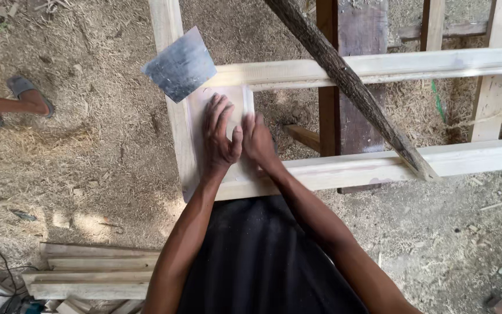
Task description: The person sands a wooden frame using a sanding block, focusing on edges and corners. They repeatedly rub the surface with both hands, shifting grip and position to smooth different sections of the frame.
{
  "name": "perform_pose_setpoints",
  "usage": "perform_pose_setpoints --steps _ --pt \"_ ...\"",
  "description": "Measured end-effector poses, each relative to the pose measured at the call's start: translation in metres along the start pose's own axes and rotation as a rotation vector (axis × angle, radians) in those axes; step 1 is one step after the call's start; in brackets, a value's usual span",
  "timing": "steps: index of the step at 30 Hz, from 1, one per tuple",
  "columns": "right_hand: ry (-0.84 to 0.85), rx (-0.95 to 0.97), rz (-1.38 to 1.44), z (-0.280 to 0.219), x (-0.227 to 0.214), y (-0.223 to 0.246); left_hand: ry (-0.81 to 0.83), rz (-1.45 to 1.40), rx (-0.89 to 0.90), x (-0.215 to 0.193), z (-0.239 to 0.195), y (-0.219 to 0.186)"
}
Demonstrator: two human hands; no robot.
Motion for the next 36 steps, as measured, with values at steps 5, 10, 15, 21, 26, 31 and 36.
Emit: perform_pose_setpoints --steps 5,10,15,21,26,31,36 --pt "0.101 0.136 -0.017 0.001 -0.004 0.011 0.032 0.017 -0.004 -0.002 -0.005 -0.004" --pt "0.037 -0.012 0.049 -0.036 -0.008 0.001 0.011 0.034 0.001 0.004 0.003 0.000" --pt "0.064 0.108 0.060 0.034 -0.007 0.003 -0.015 0.027 0.030 0.009 0.011 0.004" --pt "0.104 0.042 0.040 -0.013 -0.007 -0.003 0.008 0.038 0.006 0.004 0.008 -0.001" --pt "0.156 0.206 0.156 0.034 -0.010 0.016 0.023 0.051 -0.012 0.006 0.001 -0.001" --pt "0.030 -0.076 0.055 -0.040 -0.005 -0.010 0.006 0.058 0.011 0.006 0.003 -0.001" --pt "0.097 0.235 0.023 0.055 -0.002 0.006 0.012 0.064 0.031 0.005 0.002 -0.002"
Point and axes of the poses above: each hand's wrist, its own z-axis towards the middle knuckle, its own x-axis out of the palm, y = z × x, the point moved 3 cm from there along z, towards the middle knuckle, and after that the axes turned 6 degrees about x, right-handed, at the moved point
